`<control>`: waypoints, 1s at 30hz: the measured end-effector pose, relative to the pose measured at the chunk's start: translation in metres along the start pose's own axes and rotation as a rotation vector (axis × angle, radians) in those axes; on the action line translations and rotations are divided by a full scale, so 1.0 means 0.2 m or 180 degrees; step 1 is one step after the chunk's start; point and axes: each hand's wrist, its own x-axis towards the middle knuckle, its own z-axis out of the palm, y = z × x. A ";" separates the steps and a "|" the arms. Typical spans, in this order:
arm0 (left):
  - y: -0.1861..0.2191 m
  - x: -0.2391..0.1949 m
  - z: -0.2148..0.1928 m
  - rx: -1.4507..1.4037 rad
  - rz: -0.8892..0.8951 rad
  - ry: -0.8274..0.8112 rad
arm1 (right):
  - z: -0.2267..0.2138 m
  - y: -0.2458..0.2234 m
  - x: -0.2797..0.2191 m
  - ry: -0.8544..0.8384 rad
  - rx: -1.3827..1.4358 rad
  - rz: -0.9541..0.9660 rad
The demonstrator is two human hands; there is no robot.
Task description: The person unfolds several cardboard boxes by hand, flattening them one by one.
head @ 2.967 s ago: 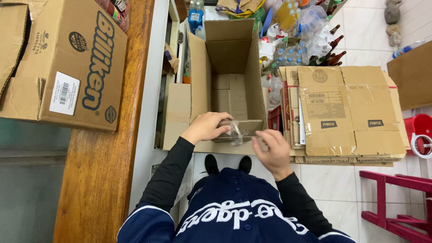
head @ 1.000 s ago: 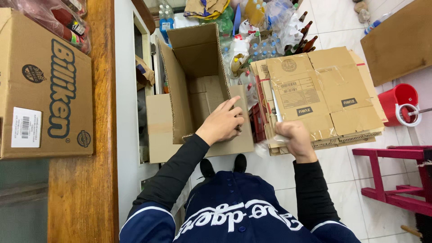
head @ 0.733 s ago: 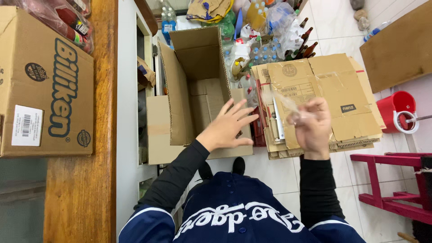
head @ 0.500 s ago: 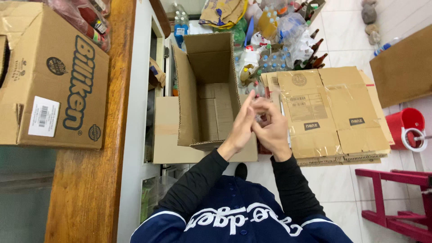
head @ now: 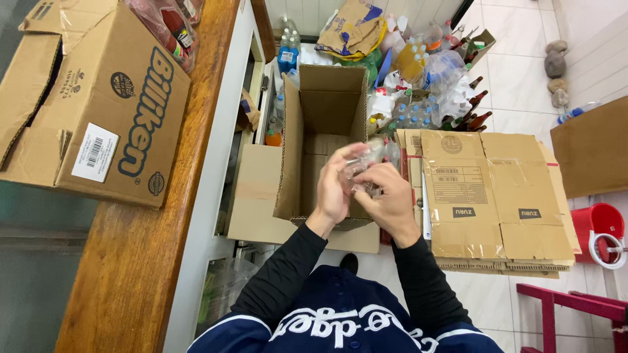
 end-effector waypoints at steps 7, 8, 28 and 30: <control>0.09 -0.11 0.03 0.1668 0.0502 0.0292 | 0.08 0.14 -0.08 0.0568 -0.0823 -0.0262; 0.05 -0.09 -0.01 0.1888 0.0613 0.0679 | 0.10 0.17 -0.09 0.0645 -0.0597 -0.0200; 0.27 -0.14 0.10 0.2490 0.1091 -0.0242 | 0.21 -0.04 -0.07 0.0930 -0.0838 -0.0515; 0.30 -0.11 0.07 0.2749 0.1304 -0.0202 | 0.19 -0.08 -0.05 0.1001 -0.0862 -0.0599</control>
